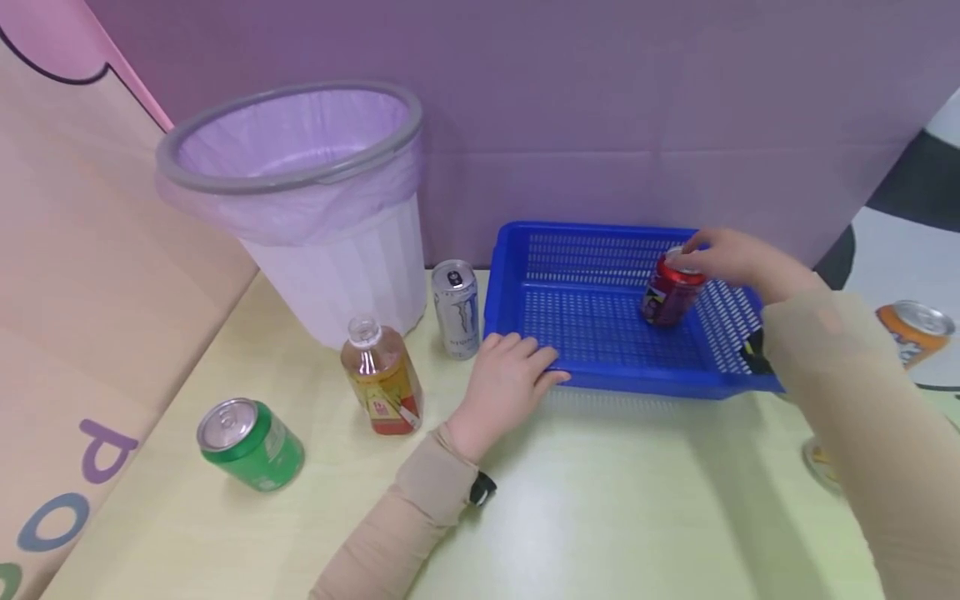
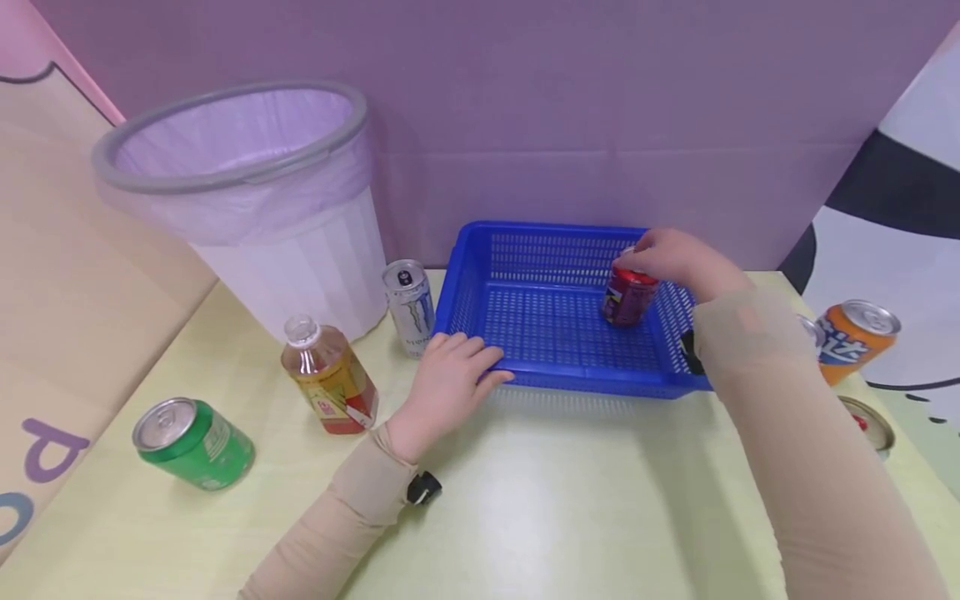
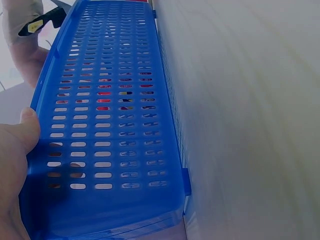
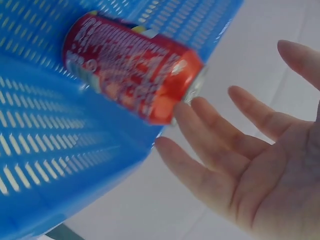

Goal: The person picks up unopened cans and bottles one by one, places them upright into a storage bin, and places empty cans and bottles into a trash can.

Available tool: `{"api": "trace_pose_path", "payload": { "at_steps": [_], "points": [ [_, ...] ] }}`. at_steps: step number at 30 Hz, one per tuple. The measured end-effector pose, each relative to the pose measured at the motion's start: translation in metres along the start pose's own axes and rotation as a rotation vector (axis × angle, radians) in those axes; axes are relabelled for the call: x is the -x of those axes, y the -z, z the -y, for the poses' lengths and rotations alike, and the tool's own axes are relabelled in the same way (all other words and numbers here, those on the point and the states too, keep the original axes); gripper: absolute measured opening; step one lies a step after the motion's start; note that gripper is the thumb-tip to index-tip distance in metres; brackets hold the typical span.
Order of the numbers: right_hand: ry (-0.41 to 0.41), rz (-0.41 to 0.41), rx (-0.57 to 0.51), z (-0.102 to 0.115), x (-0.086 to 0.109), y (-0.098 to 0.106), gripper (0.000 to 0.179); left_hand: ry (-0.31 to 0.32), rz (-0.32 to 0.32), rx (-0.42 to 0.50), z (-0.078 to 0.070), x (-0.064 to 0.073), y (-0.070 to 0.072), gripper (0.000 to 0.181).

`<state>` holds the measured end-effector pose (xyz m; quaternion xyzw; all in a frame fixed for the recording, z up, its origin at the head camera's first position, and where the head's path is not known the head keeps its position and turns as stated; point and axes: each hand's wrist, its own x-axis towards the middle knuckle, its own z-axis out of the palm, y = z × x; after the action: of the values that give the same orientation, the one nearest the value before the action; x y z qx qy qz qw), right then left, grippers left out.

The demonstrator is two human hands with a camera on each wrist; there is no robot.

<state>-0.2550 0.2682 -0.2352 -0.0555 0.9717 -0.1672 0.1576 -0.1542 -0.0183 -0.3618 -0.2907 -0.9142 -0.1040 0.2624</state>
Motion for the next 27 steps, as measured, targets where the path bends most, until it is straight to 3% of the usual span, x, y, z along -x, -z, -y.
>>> {"api": "trace_pose_path", "payload": {
  "at_steps": [12,18,27],
  "points": [
    [0.05,0.06,-0.051,0.01,0.017,-0.01,0.067,0.011,-0.008,0.007,0.002,-0.002,0.001,0.031],
    [0.089,0.023,-0.057,0.011,0.03,-0.029,0.061,0.015,-0.003,0.014,0.002,-0.001,0.001,0.032],
    [0.141,-0.045,-0.168,0.005,0.051,-0.067,0.05,0.006,-0.01,0.017,0.002,-0.002,0.0,0.031]
  ]
}}
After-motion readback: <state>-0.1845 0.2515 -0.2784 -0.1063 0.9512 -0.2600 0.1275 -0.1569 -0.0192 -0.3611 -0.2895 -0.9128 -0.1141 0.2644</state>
